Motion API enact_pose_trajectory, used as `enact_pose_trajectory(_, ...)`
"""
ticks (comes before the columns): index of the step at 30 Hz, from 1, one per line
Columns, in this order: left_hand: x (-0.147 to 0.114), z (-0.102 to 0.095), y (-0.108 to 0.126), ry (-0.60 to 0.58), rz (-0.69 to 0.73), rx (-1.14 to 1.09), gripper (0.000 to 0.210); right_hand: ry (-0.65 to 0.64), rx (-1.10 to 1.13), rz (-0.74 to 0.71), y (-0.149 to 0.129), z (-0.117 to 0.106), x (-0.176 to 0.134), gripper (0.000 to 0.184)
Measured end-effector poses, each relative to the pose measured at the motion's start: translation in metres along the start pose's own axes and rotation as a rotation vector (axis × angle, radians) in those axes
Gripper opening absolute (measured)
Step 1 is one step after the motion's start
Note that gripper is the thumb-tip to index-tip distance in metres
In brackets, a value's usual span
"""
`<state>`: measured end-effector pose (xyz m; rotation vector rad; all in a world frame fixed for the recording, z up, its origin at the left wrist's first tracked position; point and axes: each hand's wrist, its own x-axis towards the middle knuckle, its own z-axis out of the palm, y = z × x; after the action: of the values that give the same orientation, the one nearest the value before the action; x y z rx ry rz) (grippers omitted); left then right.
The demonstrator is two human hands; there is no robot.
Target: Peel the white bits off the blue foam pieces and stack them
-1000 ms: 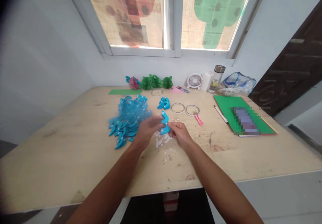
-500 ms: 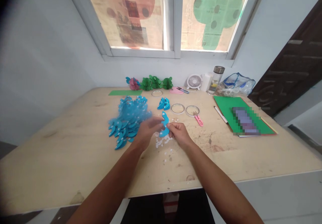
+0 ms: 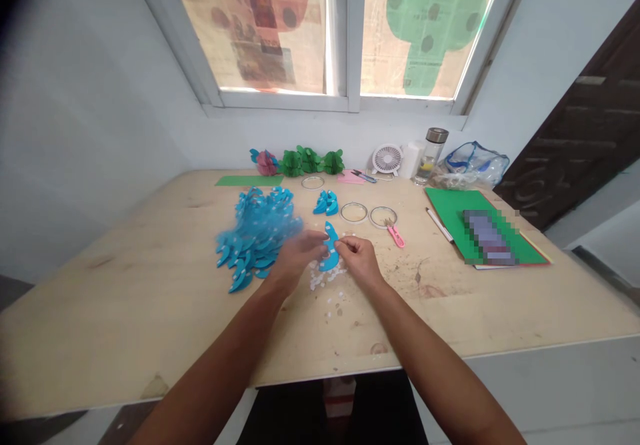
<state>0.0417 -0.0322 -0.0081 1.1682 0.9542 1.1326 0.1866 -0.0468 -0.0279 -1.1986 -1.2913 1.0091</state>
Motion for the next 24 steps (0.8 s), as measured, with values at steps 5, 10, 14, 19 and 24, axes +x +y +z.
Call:
enact_pose_trajectory(5, 0.0001, -0.0005, -0.001, -0.017, -0.005, 0.001, 0.023, 0.019, 0.064, 0.025, -0.0004, 0.0005, 0.0016, 0.022)
enact_pose_trajectory(10, -0.0008, 0.001, -0.0026, -0.086, -0.018, 0.032, 0.021, 0.043, 0.117, 0.056, -0.0004, -0.0007, 0.0031, 0.022)
enact_pose_trajectory(14, -0.0007, 0.0018, -0.0036, -0.045, 0.058, 0.117, 0.02, 0.065, 0.129, 0.056, 0.0009, 0.0002, 0.0035, 0.021)
enact_pose_trajectory(19, -0.0005, 0.0028, -0.0039, 0.127, 0.29, 0.257, 0.017, 0.014, 0.13, 0.055, 0.0023, 0.0036, 0.0018, 0.021)
enact_pose_trajectory(24, 0.0006, 0.0044, -0.0062, 0.152, 0.255, 0.177, 0.014, -0.019, 0.106, 0.067, 0.0003, 0.0049, -0.0012, 0.02)
